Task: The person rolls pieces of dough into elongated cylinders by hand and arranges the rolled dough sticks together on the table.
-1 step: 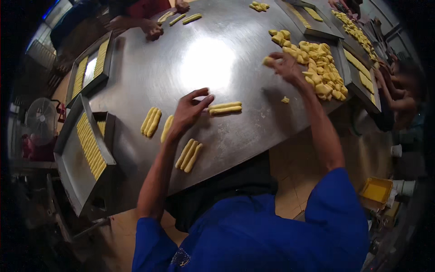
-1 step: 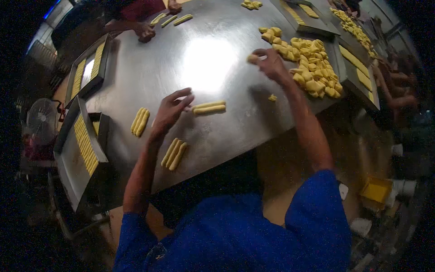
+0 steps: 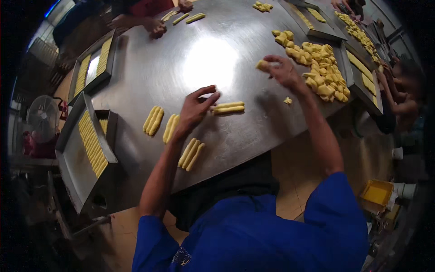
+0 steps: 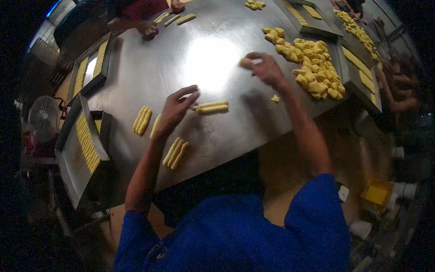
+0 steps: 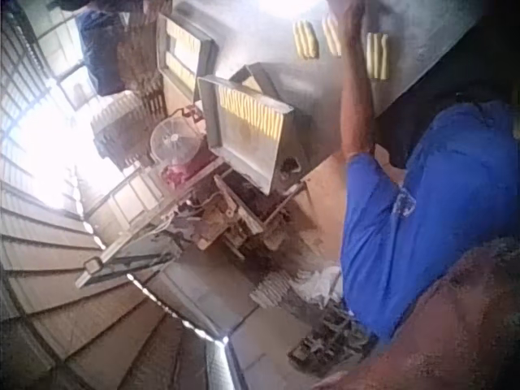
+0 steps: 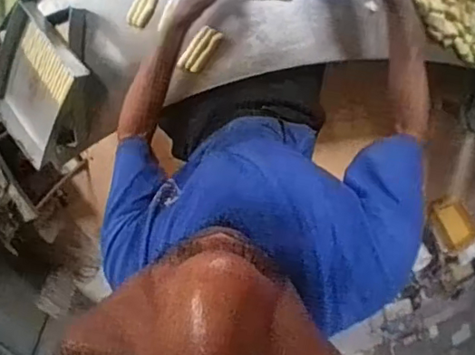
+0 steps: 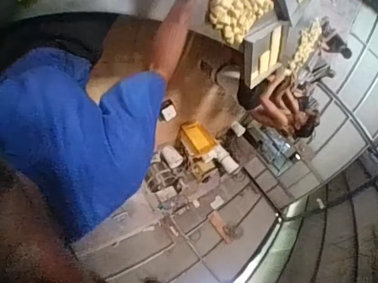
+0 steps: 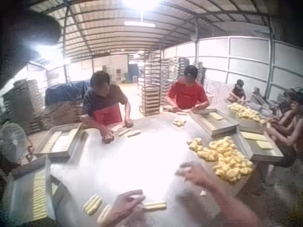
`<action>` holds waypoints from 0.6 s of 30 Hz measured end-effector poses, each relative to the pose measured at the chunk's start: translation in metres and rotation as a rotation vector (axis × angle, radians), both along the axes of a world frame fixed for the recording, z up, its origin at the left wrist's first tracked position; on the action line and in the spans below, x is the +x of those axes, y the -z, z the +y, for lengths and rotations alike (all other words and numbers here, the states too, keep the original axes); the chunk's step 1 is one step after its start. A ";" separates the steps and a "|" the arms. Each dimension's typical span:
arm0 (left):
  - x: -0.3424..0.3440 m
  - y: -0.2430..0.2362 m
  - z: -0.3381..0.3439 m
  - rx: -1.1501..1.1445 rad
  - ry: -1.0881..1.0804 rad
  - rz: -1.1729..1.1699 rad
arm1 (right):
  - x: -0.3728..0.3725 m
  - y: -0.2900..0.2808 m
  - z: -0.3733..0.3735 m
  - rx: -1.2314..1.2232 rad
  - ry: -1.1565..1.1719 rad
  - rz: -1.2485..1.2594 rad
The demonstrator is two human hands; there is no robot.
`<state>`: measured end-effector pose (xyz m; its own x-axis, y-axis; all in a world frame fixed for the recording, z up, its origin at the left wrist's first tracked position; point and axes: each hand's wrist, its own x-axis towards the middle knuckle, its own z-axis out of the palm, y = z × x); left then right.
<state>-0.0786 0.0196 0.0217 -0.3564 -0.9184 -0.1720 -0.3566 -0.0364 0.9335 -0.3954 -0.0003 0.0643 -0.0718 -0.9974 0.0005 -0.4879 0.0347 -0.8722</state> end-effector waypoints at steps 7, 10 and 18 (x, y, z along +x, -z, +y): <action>-0.048 -0.031 0.011 0.087 -0.101 0.573 | 0.084 -0.003 0.053 -0.252 -0.235 -0.255; -0.044 -0.033 0.017 0.057 -0.067 0.572 | 0.088 -0.015 0.061 -0.455 -0.260 0.080; -0.026 -0.033 0.007 -0.160 0.075 0.632 | 0.089 -0.017 0.050 0.206 -0.293 -0.581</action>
<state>-0.1049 0.0262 0.0544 -0.4080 -0.8841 0.2280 0.2666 0.1235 0.9559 -0.3060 0.0494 0.0810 0.2704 -0.9513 -0.1480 0.0432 0.1655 -0.9853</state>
